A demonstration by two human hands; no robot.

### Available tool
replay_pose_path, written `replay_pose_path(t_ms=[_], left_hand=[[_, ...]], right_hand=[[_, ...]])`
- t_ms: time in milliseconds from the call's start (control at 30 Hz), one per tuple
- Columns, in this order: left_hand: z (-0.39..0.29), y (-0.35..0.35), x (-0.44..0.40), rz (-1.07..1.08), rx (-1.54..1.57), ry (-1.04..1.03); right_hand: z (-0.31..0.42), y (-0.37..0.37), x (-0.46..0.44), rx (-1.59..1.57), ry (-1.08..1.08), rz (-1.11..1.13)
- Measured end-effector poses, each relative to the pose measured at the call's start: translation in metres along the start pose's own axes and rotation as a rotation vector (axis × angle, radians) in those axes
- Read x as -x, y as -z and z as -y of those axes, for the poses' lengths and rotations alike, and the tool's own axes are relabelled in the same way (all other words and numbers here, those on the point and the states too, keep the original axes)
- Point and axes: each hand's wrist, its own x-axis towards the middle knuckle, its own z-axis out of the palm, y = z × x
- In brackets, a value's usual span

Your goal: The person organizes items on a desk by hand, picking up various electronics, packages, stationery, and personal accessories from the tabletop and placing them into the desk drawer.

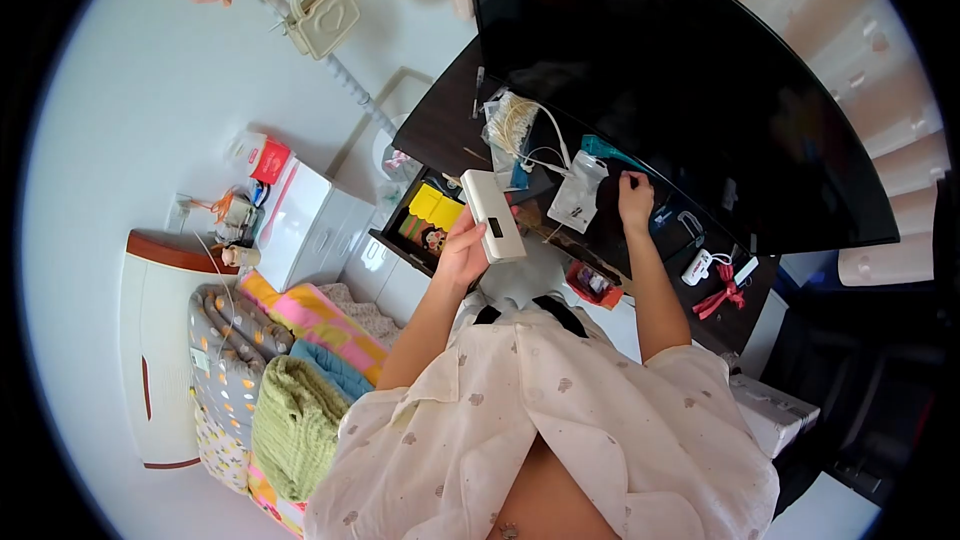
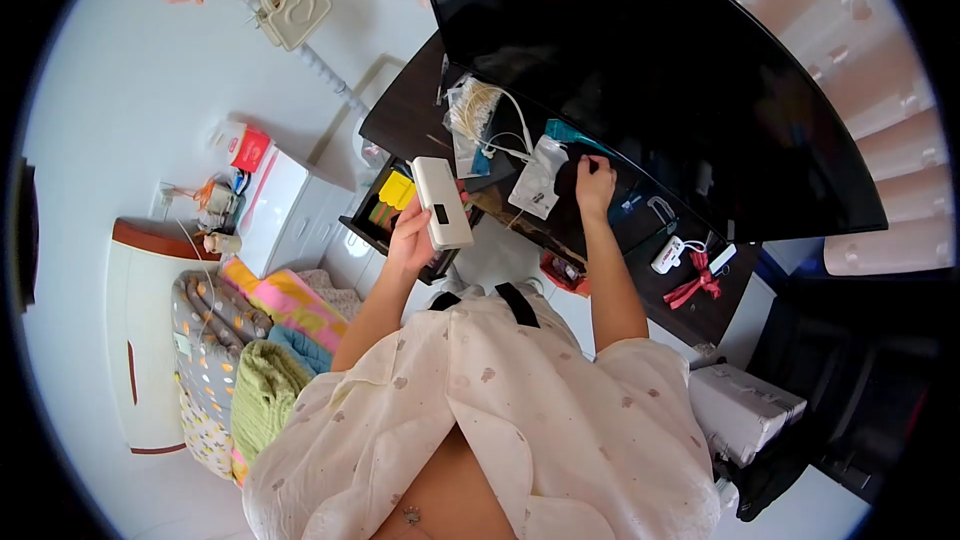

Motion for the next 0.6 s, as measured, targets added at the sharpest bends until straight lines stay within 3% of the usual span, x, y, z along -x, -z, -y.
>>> replay_pose_path(t_ms=[167, 400, 500, 533, 600], left_hand=[[0.01, -0.008, -0.004, -0.015, 0.018, -0.012], [0.018, -0.012, -0.005, -0.044, -0.005, -0.052], [0.016, -0.013, -0.003, -0.019, 0.006, -0.059], [0.016, -0.01, -0.003, -0.023, 0.011, -0.062], [0.014, 0.0, -0.002, 0.026, 0.039, -0.031]], right_hand=[[-0.018, 0.014, 0.007, 0.17, -0.092, -0.066], [-0.031, 0.015, 0.024, 0.305, -0.048, -0.023], [-0.01, 0.015, 0.036, 0.59, 0.308, -0.255], [0.0, 0.014, 0.038, 0.594, 0.312, -0.252], [0.021, 0.009, 0.044, 0.147, 0.591, -0.014]])
